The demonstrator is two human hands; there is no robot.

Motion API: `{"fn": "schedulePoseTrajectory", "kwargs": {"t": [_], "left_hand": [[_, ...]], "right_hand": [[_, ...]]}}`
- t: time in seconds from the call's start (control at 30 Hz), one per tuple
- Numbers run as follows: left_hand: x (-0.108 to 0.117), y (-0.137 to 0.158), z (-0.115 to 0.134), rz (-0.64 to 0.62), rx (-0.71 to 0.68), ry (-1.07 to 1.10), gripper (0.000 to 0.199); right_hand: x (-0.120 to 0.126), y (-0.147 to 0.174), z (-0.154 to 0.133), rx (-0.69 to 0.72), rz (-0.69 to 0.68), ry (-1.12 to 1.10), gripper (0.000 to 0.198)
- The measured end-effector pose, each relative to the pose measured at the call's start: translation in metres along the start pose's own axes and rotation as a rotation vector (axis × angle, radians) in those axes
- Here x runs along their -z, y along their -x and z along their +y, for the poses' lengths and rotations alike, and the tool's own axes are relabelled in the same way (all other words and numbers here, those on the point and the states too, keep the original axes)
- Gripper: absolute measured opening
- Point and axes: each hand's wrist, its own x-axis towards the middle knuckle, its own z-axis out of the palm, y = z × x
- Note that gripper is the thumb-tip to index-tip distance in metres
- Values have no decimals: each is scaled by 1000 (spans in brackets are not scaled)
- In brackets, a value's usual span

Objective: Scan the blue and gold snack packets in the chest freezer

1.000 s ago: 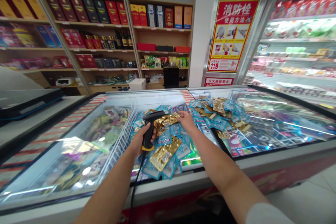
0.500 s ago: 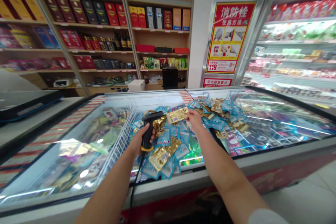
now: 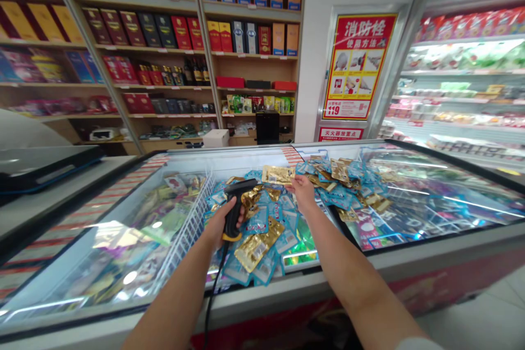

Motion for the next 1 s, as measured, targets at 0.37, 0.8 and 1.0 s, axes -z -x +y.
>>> {"fn": "schedulePoseTrajectory", "kwargs": {"t": [0.37, 0.8, 1.0], "left_hand": [[-2, 1, 2, 1, 13, 4, 43], [-6, 4, 8, 25, 15, 1, 38], [-7, 4, 9, 40, 40, -4, 41]], "right_hand": [[-4, 2, 0, 36, -10, -28, 19], [55, -34, -42, 235, 617, -279, 24], [75, -48, -41, 171, 719, -405, 25]]}}
